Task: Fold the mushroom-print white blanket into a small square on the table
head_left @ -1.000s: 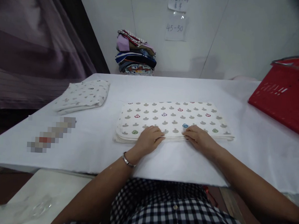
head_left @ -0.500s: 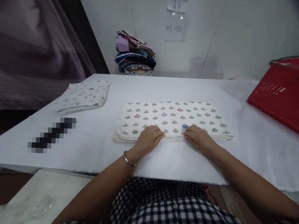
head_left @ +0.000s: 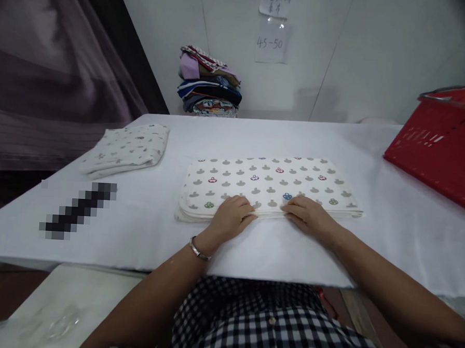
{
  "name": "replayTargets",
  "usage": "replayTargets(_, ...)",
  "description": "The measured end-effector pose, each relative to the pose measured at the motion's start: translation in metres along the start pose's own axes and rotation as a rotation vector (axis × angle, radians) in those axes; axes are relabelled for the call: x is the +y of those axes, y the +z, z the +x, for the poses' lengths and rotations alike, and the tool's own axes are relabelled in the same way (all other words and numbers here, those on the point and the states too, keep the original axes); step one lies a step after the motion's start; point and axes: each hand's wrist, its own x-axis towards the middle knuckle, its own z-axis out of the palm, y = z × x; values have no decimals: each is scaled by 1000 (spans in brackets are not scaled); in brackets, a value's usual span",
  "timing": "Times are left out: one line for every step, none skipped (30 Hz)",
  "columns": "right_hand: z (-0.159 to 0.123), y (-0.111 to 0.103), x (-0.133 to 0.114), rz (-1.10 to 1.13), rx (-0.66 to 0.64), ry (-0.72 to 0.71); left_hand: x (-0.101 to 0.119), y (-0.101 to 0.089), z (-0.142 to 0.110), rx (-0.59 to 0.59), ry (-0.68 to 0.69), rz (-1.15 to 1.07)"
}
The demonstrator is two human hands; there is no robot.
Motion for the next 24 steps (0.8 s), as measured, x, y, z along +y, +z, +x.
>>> replayTargets(0, 1, 1, -9, 10, -11, 0, 0, 0, 3, 5, 9)
replayTargets(0, 2, 2, -17, 18, -18, -1, 0, 0, 7, 9, 20)
replayTargets(0, 2, 2, -26, 23, -25, -1, 0, 0, 10, 13, 29)
replayTargets(0, 2, 3, -34, 25, -29, -1, 0, 0, 12, 18, 39)
replayTargets(0, 3, 3, -41, 28, -30, 0, 0, 1, 12, 22, 47)
replayTargets(0, 3, 3, -49, 34, -30, 0, 0, 1, 13, 28, 54)
replayTargets(0, 4, 3, -58, 43, -27, 0, 0, 1, 14, 33, 60)
replayTargets(0, 5, 2, -67, 51, -22, 0, 0, 2, 16, 39, 68)
replayTargets(0, 6, 2, -77, 58, -15, 0, 0, 2, 19, 42, 77)
replayTargets(1, 6, 2, -89, 59, -5, 0, 0, 3, 22, 44, 83)
replayTargets(1, 7, 1, -100, 58, 4, 0, 1, 3, 25, 47, 87)
replayTargets(1, 6, 0, -107, 52, 12, -1, 1, 3, 28, 50, 88)
replayTargets(1, 6, -1, -107, 44, 19, -1, 1, 3, 32, 53, 87)
replayTargets(1, 4, -1, -96, 38, 25, -2, 1, 3, 34, 57, 86)
replayTargets(-1, 2, -2, -72, 34, 27, -2, 2, 3, 36, 61, 85)
replayTargets(-3, -2, -2, -38, 34, 29, -2, 2, 4, 39, 66, 84)
replayTargets(-6, -5, -1, -4, 40, 34, -3, 2, 4, 44, 69, 83)
replayTargets(-11, -9, 0, 23, 53, 48, -3, 2, 4, 48, 70, 79)
replayTargets(-18, -14, 3, 37, 73, 69, -3, 2, 4, 52, 70, 74)
replayTargets(-27, -18, 7, 35, 98, 99, -3, 2, 4, 55, 69, 67)
replayTargets(-37, -23, 12, 18, 123, 141, -4, 2, 4, 57, 66, 62)
replayTargets(-48, -27, 17, -9, 149, 189, -4, 2, 4, 57, 63, 58)
replayTargets(-60, -31, 23, -40, 173, 241, -4, 2, 4, 55, 62, 56)
replayTargets(-72, -34, 29, -70, 189, 295, -4, 2, 4, 53, 61, 55)
